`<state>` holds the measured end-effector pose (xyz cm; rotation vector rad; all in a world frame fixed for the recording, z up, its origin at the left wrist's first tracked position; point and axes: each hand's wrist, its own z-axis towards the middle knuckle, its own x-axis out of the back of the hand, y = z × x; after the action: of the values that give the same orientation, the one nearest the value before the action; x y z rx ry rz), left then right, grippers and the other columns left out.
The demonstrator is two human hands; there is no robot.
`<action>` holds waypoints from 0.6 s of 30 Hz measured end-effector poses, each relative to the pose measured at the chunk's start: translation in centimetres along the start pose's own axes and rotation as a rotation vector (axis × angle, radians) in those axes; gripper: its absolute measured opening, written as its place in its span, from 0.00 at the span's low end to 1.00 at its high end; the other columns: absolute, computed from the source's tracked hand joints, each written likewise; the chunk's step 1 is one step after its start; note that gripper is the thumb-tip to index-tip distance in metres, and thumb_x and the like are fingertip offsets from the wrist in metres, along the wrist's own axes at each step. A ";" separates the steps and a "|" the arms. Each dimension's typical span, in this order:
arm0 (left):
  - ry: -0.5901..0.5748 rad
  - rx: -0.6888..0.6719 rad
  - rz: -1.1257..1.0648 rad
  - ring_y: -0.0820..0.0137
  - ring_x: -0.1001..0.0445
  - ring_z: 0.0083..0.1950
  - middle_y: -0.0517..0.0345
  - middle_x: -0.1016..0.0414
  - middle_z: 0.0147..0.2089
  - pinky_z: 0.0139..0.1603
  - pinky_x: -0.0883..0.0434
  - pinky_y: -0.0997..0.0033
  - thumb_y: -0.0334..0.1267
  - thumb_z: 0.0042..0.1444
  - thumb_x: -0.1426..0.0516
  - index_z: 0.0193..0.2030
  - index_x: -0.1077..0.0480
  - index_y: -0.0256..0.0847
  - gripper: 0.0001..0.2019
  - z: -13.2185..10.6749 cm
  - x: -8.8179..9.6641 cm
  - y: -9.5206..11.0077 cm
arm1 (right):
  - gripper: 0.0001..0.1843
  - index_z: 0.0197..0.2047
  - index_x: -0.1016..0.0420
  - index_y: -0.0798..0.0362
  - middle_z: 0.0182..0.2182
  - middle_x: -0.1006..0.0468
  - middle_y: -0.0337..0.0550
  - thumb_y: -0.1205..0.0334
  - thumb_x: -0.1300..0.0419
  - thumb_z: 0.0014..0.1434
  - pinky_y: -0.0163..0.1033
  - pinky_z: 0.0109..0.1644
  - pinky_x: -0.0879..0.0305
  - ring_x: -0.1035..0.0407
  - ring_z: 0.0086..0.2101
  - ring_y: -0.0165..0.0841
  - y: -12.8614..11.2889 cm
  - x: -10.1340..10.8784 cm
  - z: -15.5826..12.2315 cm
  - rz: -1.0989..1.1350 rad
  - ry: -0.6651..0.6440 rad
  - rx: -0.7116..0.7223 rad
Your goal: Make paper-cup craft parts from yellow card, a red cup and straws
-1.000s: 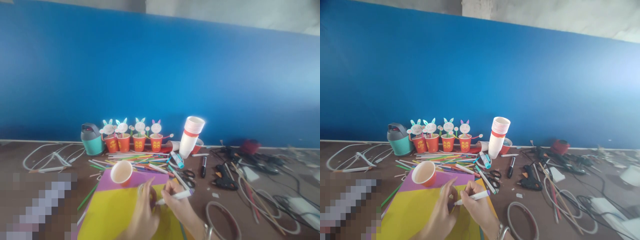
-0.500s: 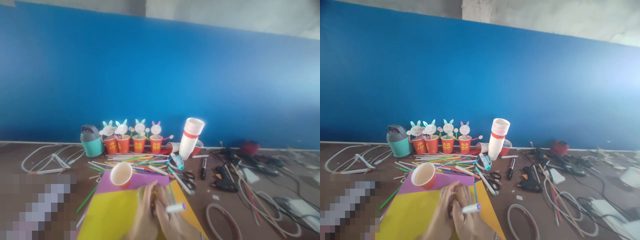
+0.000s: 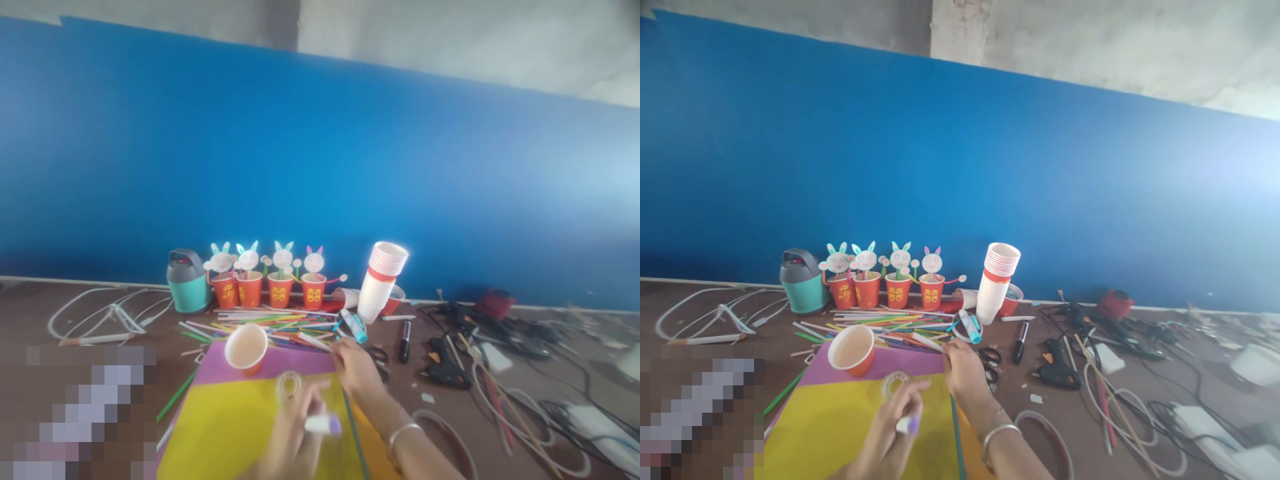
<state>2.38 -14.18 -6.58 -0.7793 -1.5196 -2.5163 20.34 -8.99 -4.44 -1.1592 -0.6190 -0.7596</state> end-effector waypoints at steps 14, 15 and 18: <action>-0.013 -0.115 -0.006 0.58 0.33 0.59 0.38 0.36 0.61 0.56 0.32 0.56 0.29 0.58 0.56 0.69 0.56 0.36 0.31 -0.9 -1.2 -1.6 | 0.07 0.26 0.37 0.51 0.20 0.36 0.32 0.69 0.41 0.47 0.32 0.26 0.46 0.43 0.23 0.27 -3.8 1.5 -3.8 0.626 -0.217 -0.148; -0.064 -0.153 -0.006 0.58 0.32 0.58 0.38 0.34 0.59 0.55 0.32 0.57 0.28 0.58 0.55 0.69 0.55 0.35 0.31 -0.9 -1.3 -1.7 | 0.08 0.24 0.37 0.52 0.20 0.37 0.32 0.69 0.40 0.46 0.33 0.27 0.46 0.43 0.23 0.27 -3.9 1.3 -4.3 0.649 -0.195 -0.146; -0.102 -0.233 -0.001 0.59 0.29 0.56 0.39 0.28 0.53 0.54 0.31 0.59 0.26 0.55 0.55 0.64 0.46 0.34 0.28 -0.8 -1.3 -1.7 | 0.08 0.23 0.37 0.52 0.22 0.36 0.33 0.68 0.39 0.46 0.34 0.30 0.44 0.42 0.26 0.28 -4.2 1.1 -5.2 0.693 -0.149 -0.150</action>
<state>2.63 -14.26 -8.81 -0.9513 -1.2658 -2.7266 17.91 -15.09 -2.78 -1.4606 -0.2454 -0.1279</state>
